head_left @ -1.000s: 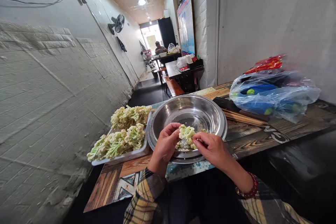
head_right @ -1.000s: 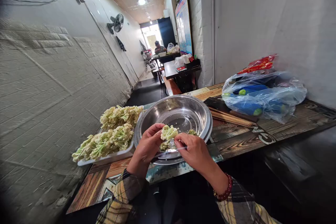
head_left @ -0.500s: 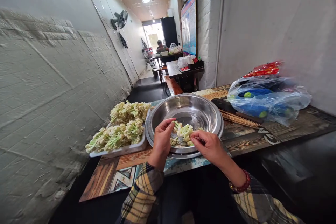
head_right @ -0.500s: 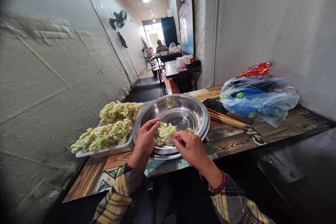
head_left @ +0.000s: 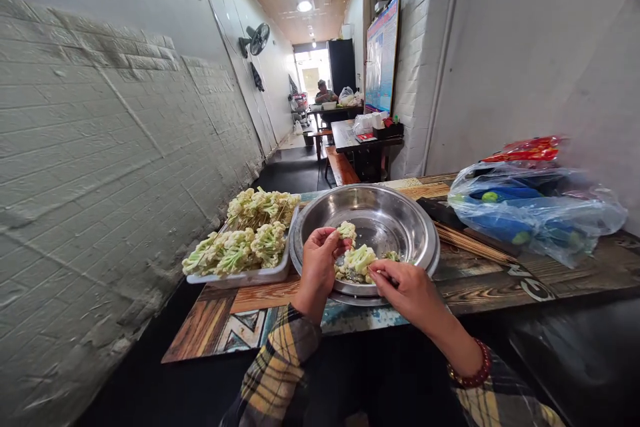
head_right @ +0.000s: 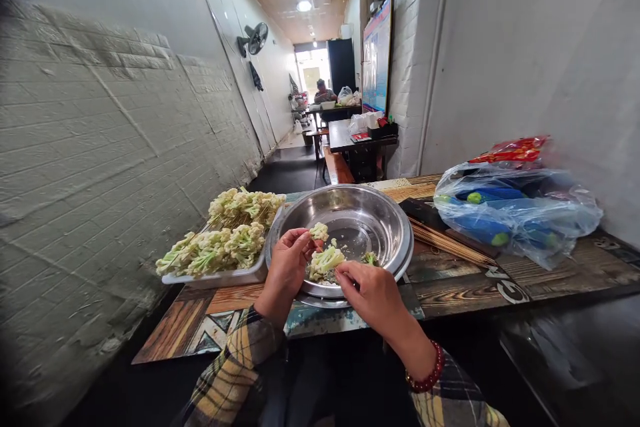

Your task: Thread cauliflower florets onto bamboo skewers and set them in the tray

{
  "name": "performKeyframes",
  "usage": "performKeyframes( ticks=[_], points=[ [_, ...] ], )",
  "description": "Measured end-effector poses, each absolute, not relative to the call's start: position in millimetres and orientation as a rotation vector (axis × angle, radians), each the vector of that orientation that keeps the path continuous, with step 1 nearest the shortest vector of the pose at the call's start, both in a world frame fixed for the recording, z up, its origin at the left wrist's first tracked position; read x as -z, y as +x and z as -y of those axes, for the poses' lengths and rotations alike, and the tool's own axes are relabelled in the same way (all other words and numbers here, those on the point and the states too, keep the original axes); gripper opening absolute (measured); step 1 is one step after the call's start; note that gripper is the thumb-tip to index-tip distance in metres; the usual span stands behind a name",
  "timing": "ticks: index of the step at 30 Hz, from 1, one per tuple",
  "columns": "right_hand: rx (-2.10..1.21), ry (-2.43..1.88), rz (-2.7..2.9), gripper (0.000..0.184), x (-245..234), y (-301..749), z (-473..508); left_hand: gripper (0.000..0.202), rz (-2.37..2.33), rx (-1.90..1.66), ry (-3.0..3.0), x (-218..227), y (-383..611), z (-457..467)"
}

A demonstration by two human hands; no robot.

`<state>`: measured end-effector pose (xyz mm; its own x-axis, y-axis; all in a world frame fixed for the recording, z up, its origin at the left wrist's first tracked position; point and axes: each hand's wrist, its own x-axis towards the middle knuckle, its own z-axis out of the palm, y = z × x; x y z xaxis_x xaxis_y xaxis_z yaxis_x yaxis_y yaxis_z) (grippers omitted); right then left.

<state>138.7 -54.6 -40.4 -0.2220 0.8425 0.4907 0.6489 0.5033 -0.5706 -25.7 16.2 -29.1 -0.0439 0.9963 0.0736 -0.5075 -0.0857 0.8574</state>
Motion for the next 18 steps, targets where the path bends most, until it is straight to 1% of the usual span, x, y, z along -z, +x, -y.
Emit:
performKeyframes(
  ticks=[6, 11, 18],
  points=[
    [-0.298, -1.401, 1.887, 0.020, 37, 138, 44, 0.028, -0.852, -1.548, 0.840, 30, -22, -13],
    [-0.360, -1.331, 1.860, 0.022, 44, 141, 39, 0.024, -0.888, -1.583, 0.846, 30, -21, -13],
    [-0.281, -1.270, 1.907, 0.021, 52, 141, 44, 0.027, -0.832, -1.631, 0.718, 31, -24, -14]
  ],
)
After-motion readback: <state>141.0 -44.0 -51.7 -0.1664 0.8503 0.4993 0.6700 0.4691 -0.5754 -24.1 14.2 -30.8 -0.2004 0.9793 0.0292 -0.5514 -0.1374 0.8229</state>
